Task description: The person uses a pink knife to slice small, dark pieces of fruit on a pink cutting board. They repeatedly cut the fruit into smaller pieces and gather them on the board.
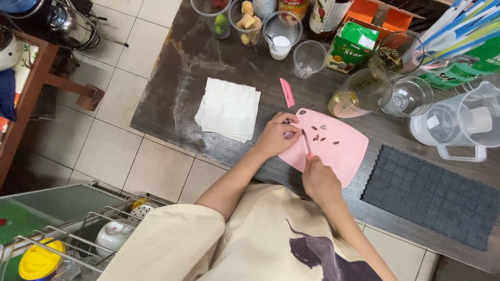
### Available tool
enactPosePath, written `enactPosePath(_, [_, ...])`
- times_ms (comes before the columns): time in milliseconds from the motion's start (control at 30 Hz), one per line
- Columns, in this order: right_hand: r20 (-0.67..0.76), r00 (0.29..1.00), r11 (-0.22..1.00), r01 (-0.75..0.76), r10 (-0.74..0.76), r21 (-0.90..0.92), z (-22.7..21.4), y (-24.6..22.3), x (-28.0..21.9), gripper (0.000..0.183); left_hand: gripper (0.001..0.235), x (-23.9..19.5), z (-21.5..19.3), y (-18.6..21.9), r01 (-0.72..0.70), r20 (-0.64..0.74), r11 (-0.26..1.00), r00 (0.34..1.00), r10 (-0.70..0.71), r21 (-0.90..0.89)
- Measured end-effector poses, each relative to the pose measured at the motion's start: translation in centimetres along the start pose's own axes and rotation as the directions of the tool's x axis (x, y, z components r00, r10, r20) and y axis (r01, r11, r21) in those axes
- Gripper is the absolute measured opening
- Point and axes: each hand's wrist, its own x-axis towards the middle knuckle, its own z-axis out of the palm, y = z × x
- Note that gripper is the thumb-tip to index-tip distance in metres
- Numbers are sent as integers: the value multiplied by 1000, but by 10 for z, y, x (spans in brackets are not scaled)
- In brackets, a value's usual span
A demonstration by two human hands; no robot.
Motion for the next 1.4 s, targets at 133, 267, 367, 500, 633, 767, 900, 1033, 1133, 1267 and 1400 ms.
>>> enactPosePath(133, [0, 1000, 1000, 5, -5, -1, 8, -1, 5, 58, 11, 0, 3, -2, -10, -2, 1000, 1000, 10, -1])
enactPosePath(267, [-1, 1000, 1000, 12, -12, 13, 13, -3, 9, 59, 11, -2, 3, -4, -7, -1, 1000, 1000, 7, -1])
enactPosePath(367, [7, 1000, 999, 1, -1, 32, 11, -4, 8, 60, 10, -1, 3, -2, -11, -9, 1000, 1000, 11, 9])
enactPosePath(500, [32, 999, 997, -32, 30, 67, 17, 3, -3, 57, 9, -1, 1, 2, -30, -31, 999, 999, 31, 25])
enactPosePath(633, [35, 998, 993, -62, 59, 98, 16, 8, -10, 59, 9, 0, -2, 6, -28, -29, 999, 999, 29, 22])
enactPosePath(767, [76, 992, 990, -105, 98, 97, 14, 23, -8, 64, 9, 3, -4, 11, -27, -26, 1000, 999, 28, 14])
enactPosePath(900, [71, 993, 977, -108, 96, 182, -1, 20, -16, 64, 9, 5, -8, 15, -17, -19, 1000, 1000, 18, 13])
enactPosePath(1033, [72, 991, 895, -136, 117, 424, 6, 33, -6, 66, 9, 4, -7, 13, 1, -10, 1000, 1000, -1, 10])
enactPosePath(1133, [376, 926, 353, -340, -37, 872, 9, 44, -4, 31, 10, 3, -5, 12, 10, -28, 999, 1000, -9, 34])
enactPosePath(1267, [433, 898, 237, -405, -78, 883, 17, 58, 0, 34, 10, 3, -5, 13, 7, -34, 999, 999, -6, 31])
enactPosePath(1400, [239, 971, 498, -214, 14, 840, 26, 57, 2, 24, 10, 2, -4, 11, 8, -33, 999, 999, -6, 43])
